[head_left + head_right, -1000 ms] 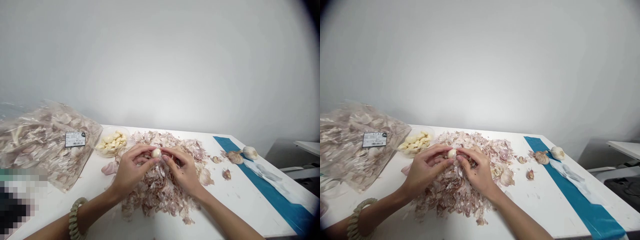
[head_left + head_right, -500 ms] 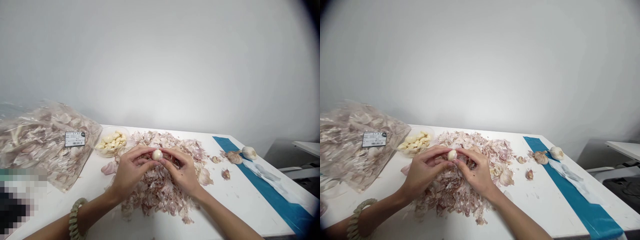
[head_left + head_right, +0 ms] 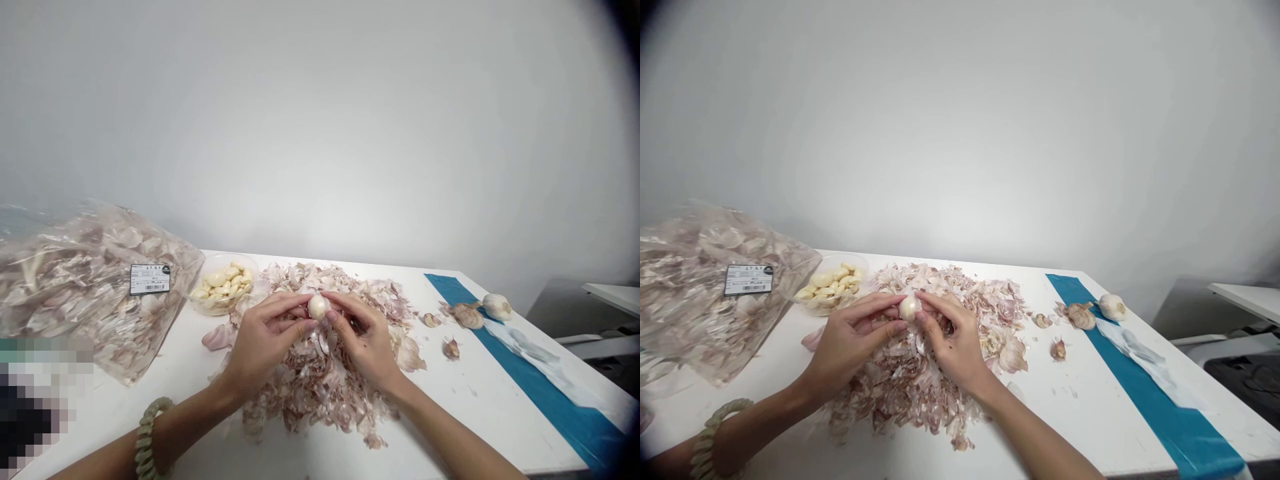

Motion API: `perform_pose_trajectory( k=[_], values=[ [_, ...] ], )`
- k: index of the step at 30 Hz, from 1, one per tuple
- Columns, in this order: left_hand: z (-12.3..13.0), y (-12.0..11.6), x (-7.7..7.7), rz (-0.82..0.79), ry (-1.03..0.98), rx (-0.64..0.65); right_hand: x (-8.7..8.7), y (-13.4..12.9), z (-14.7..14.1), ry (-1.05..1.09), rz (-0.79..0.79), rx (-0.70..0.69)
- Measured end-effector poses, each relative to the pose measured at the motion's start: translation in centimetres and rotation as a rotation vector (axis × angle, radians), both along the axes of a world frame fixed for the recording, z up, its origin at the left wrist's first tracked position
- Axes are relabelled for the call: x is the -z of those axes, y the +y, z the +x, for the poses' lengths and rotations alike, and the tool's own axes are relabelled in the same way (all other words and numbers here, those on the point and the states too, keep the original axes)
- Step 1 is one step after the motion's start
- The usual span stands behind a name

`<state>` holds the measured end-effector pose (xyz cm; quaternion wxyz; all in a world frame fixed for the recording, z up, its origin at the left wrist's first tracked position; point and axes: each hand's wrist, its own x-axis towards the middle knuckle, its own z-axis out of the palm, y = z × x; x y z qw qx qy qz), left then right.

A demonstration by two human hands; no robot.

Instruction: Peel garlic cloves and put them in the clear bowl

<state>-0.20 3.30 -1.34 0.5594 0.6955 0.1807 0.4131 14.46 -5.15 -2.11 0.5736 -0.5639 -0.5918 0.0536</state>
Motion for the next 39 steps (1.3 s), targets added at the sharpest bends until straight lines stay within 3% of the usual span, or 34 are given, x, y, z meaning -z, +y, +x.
perform_pose_trajectory(
  k=[11,20,29,39],
  values=[
    [-0.01,-0.10,-0.16,0.013,0.004,-0.018,-0.04,-0.04,-0.11,0.012,-0.001,-0.010],
    [-0.22,-0.42,-0.43,0.232,0.055,-0.168,-0.29,-0.16,-0.18,0.075,-0.006,-0.083],
    [-0.33,-0.34,0.02,0.139,0.103,-0.162,-0.48,-0.27,-0.47,0.117,-0.041,-0.120],
    [-0.27,-0.35,-0.38,0.176,0.083,-0.139,0.16,-0.05,-0.38,0.095,-0.051,-0.003]
  ],
)
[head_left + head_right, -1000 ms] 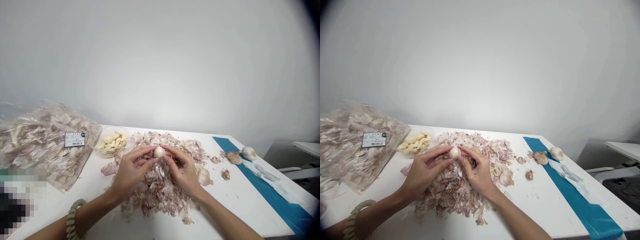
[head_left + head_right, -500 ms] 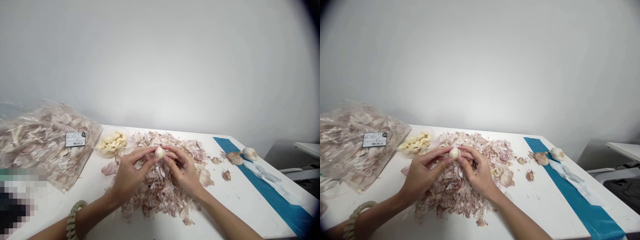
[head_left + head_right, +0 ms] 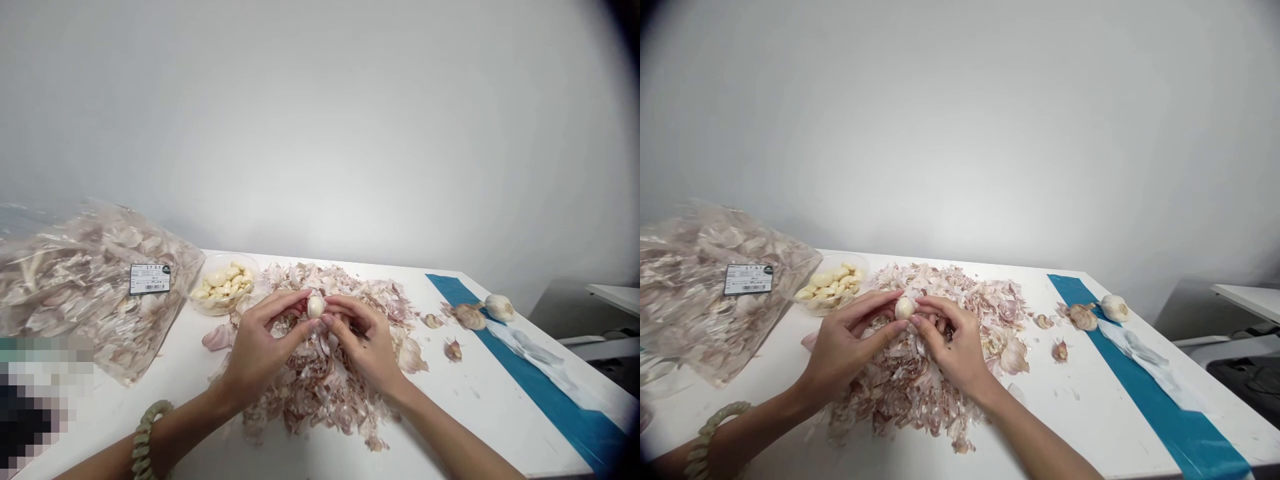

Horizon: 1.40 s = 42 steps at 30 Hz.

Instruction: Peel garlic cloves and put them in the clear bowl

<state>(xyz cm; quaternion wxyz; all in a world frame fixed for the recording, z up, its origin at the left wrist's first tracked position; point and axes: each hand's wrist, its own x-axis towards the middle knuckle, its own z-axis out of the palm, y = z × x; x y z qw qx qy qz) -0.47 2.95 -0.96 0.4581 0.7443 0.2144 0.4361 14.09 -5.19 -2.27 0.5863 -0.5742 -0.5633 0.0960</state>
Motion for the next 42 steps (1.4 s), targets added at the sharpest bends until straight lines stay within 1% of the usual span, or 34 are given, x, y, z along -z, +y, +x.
perform_pose_trajectory(
  k=[5,11,15,19,23,28,31,36,42],
  values=[
    [0.1,0.0,0.1,0.041,-0.019,0.031,-0.1,-0.1,-0.1,0.038,-0.010,-0.029],
    [0.1,0.0,0.2,0.003,-0.074,0.096,-0.6,-0.1,-0.1,0.068,-0.048,-0.158],
    [0.1,0.0,0.2,0.020,-0.066,0.100,-0.6,-0.2,-0.2,0.187,-0.099,-0.218],
    [0.2,-0.1,0.2,-0.021,-0.077,0.116,-0.6,-0.1,0.0,0.316,-0.137,-0.243],
    [0.3,-0.1,0.2,-0.063,-0.138,0.096,-0.7,0.1,0.2,0.445,-0.119,-0.307],
    [0.2,0.1,0.2,-0.077,-0.131,0.024,-1.0,0.3,0.0,0.563,-0.104,-0.418],
    [0.2,0.0,0.1,-0.051,-0.106,0.011,-1.1,0.3,-0.1,0.607,-0.119,-0.437],
    [0.1,-0.2,-0.1,-0.039,-0.067,0.034,-1.0,0.3,0.0,0.670,-0.150,-0.459],
    [0.1,-0.1,0.0,-0.060,-0.056,0.069,-0.7,0.3,0.4,0.864,-0.155,-0.445]
  ],
)
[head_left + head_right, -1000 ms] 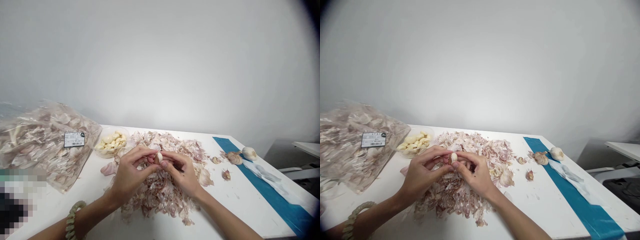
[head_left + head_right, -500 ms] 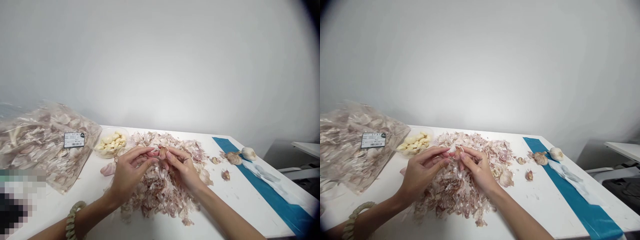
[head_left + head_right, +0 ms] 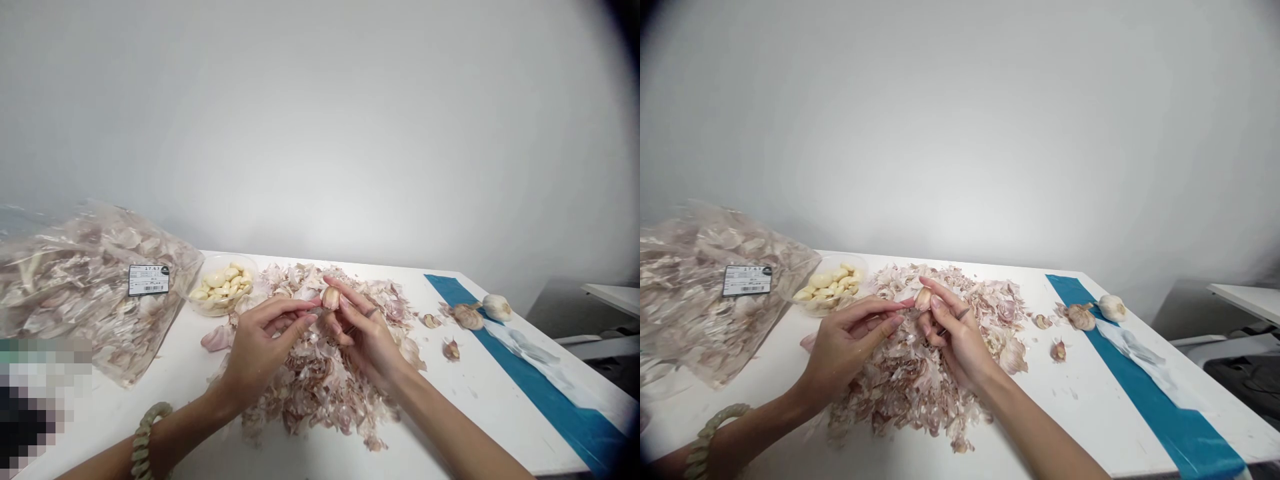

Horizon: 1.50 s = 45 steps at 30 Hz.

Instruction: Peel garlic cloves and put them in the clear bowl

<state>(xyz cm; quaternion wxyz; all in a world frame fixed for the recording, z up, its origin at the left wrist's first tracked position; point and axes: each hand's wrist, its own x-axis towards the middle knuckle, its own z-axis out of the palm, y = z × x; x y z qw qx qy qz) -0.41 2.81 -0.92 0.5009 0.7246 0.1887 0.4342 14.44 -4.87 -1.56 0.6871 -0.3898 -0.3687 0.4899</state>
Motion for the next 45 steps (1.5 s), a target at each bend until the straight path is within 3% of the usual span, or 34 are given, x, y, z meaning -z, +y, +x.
perform_pose_trajectory(
  k=[19,28,35,45],
  values=[
    [0.0,-0.2,-0.2,-0.035,-0.003,-0.028,-0.7,0.1,-0.2,0.023,-0.045,0.046],
    [0.1,0.0,-0.3,0.009,-0.046,-0.058,-0.5,0.0,-0.5,0.130,-0.059,-0.092],
    [-0.3,0.0,-0.2,-0.022,-0.039,0.087,-0.2,-0.2,-0.7,0.047,-0.109,-0.133],
    [-0.2,0.2,-0.3,-0.014,-0.018,0.164,0.1,0.0,-1.1,0.028,-0.100,-0.119]
  ],
)
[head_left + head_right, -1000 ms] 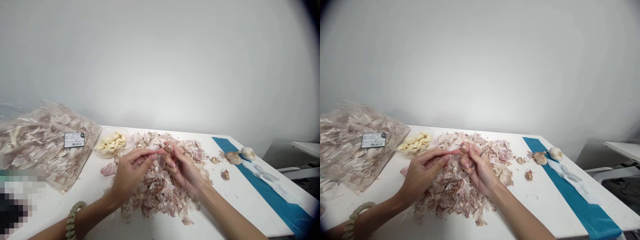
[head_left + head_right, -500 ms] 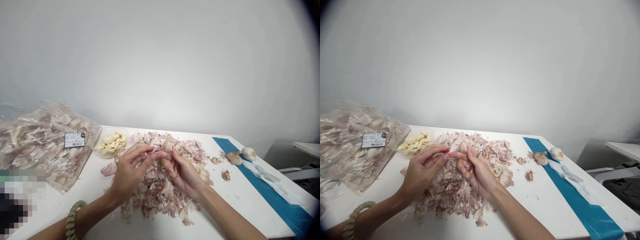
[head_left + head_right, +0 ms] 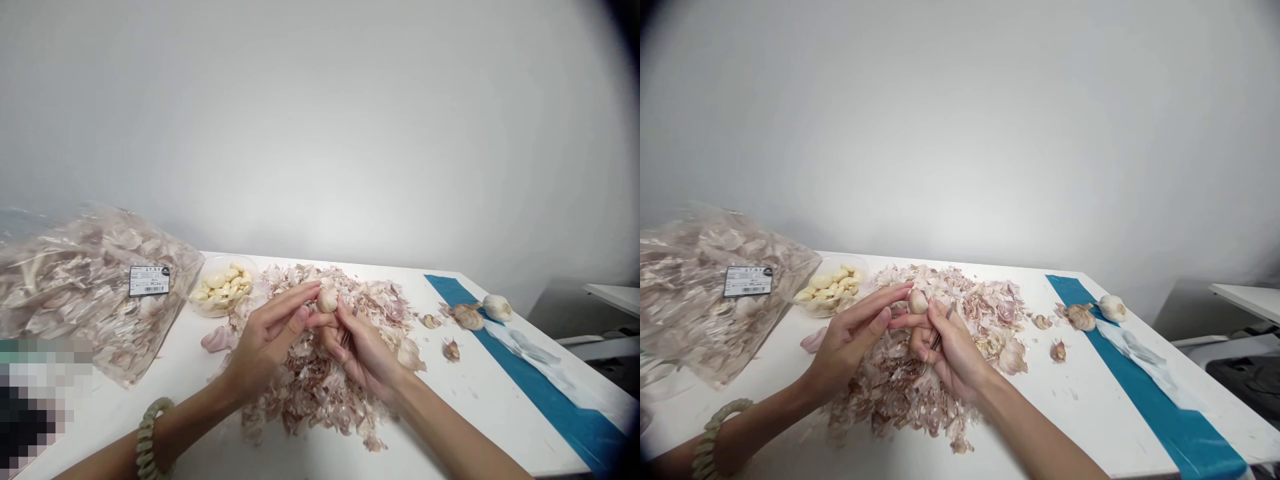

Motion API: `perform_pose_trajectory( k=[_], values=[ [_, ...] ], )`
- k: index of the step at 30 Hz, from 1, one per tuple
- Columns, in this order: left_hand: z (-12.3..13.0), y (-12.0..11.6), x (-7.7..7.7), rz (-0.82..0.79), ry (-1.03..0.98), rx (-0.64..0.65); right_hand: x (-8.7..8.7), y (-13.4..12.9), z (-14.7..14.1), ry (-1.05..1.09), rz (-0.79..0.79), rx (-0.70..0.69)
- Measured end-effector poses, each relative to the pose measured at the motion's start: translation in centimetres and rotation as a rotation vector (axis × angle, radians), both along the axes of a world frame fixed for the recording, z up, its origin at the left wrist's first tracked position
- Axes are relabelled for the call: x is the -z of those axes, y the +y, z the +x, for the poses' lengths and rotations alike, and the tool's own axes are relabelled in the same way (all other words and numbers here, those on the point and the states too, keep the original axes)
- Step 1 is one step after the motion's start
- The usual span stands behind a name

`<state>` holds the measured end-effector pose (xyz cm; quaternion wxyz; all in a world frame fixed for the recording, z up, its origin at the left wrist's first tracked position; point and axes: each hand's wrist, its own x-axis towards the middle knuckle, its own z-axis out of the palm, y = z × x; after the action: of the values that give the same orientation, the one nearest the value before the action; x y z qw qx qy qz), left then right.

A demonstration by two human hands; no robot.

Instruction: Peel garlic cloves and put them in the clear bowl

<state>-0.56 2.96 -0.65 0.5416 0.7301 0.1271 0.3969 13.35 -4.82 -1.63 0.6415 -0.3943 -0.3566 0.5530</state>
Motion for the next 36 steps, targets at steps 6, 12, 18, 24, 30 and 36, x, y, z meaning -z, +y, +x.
perform_pose_trajectory(
  k=[6,12,18,24,30,36],
  values=[
    [0.16,0.44,-0.22,0.041,0.045,-0.028,0.14,0.04,-0.06,0.034,-0.006,0.002],
    [0.51,0.75,0.35,0.088,0.003,-0.078,-0.09,-0.02,-0.17,0.042,0.021,0.006],
    [0.56,0.93,0.57,0.019,0.003,-0.009,0.30,0.08,0.07,0.060,0.047,0.001],
    [0.58,0.85,0.27,-0.005,0.067,0.011,-0.32,-0.20,-0.07,0.063,0.103,-0.006],
    [0.42,0.75,0.08,-0.217,0.112,0.036,-0.35,-0.36,-0.17,0.002,0.126,0.025],
    [0.33,0.86,0.07,-0.271,0.110,0.104,0.01,-0.39,-0.14,-0.100,0.149,0.046]
  ],
)
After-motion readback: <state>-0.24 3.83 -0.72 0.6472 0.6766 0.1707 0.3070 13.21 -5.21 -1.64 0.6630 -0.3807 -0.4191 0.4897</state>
